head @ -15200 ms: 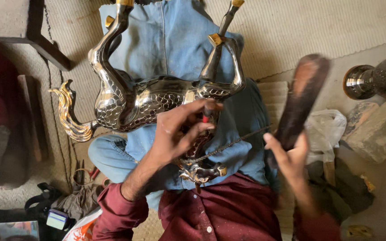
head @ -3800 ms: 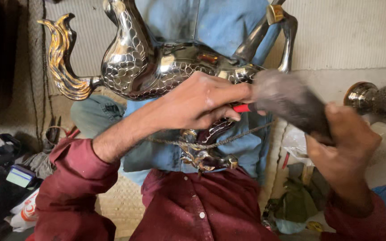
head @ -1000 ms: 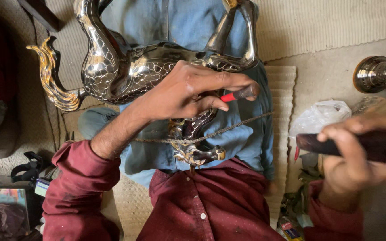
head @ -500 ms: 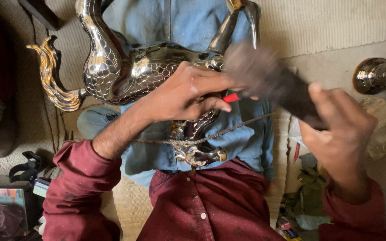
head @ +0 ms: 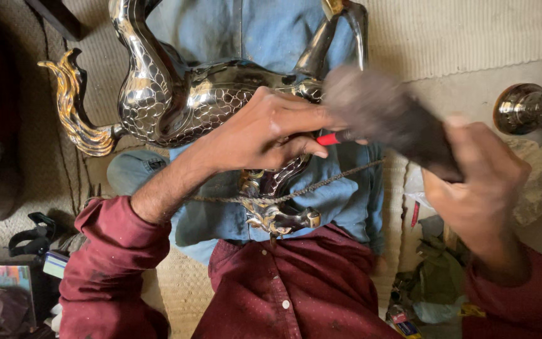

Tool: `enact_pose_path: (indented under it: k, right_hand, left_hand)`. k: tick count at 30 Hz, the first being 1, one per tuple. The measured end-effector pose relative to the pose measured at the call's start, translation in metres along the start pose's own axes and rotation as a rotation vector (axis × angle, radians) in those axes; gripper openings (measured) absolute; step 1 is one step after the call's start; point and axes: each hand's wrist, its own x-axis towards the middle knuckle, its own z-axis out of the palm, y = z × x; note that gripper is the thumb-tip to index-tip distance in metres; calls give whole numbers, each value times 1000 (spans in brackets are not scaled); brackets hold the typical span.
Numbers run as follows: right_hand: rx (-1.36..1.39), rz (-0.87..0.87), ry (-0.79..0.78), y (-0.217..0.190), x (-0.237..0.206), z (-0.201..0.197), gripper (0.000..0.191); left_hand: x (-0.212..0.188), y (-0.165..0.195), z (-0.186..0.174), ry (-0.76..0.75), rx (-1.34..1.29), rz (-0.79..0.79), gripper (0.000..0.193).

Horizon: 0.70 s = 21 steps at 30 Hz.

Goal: The person sits on the floor with a silvered metal horse sculpture on their lap and decorates its surface by hand. They hold a small punch against the figure and strike it repeatedly with a wooden mallet, repositioning the punch to work different spots, and at the start they pull a rope tied around the sculpture.

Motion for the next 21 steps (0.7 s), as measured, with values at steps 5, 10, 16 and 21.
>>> enact_pose_path:
  k: [5,10,16,21]
  right_hand:
    - [265,263,24,-21,9,-4,72]
    - [258,235,-52,-22,19,-6,65]
    - [187,219,-30,-17,11,-8,60]
    - [18,263,-77,-13,0,-11,29]
  left_hand:
    - [-1,0,-1,-28,6,-22,51]
    - [-1,1,-1,18,-44,33,54]
    - [0,0,-1,14,-24,36,53]
    - [-1,-2,0,3,-26,29,53]
